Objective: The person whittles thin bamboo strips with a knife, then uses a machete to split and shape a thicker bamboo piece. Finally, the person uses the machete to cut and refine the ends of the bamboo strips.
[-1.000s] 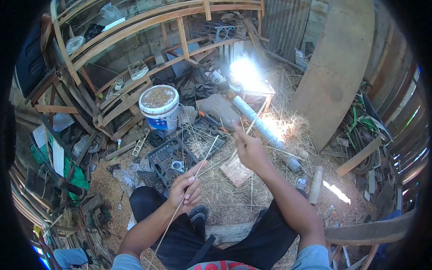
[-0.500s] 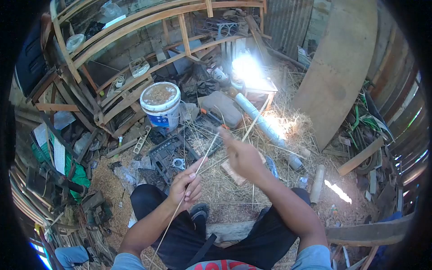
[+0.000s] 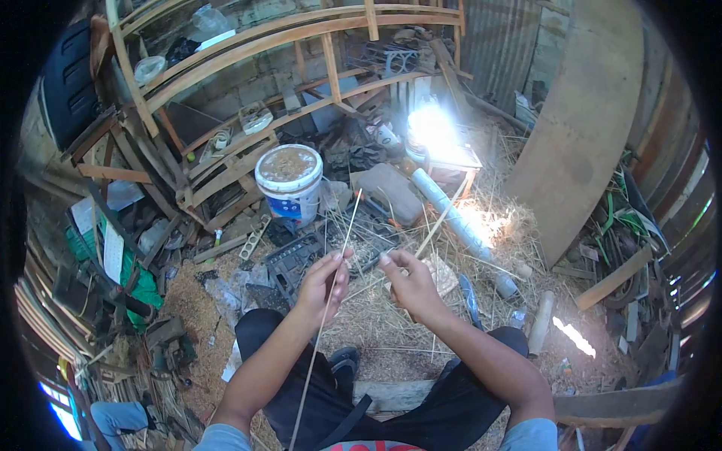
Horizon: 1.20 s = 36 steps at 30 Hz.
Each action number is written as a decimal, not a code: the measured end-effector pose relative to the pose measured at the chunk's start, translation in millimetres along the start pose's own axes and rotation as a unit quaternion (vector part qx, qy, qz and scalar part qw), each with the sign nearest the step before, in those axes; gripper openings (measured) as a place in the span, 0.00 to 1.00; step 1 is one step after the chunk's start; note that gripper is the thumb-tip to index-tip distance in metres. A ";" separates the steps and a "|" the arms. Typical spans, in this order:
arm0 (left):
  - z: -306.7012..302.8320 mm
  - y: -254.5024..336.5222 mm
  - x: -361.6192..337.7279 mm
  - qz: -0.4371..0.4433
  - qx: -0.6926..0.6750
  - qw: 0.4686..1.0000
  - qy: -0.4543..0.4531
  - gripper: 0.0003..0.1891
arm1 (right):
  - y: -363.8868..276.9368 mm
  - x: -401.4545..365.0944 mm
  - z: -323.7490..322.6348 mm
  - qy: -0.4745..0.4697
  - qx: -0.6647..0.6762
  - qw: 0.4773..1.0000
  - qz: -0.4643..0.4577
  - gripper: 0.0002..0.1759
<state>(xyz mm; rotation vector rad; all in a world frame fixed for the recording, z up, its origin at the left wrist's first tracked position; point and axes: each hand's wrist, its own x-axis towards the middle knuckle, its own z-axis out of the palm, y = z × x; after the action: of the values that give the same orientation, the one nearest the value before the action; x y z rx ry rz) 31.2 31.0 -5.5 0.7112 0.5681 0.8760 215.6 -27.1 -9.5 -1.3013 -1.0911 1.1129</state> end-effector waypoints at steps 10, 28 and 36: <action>4.5 -25.5 -14.4 -0.061 0.055 0.996 -0.035 0.15 | -7.9 6.5 -15.5 -0.024 0.136 0.989 0.046 0.19; 13.7 -31.4 -34.7 -0.153 -0.010 0.980 -0.126 0.19 | -14.5 48.4 -100.0 0.214 0.109 0.970 -0.025 0.15; 2.5 -16.5 -28.3 -0.091 -0.112 0.986 -0.083 0.25 | -8.2 6.4 -27.0 -0.001 -0.231 0.941 -0.246 0.29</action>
<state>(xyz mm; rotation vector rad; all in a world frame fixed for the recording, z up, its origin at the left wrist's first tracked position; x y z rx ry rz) 26.1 -0.8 -12.0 0.5130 0.3727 0.6898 243.2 -24.5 -1.2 -1.2691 -1.6354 0.4962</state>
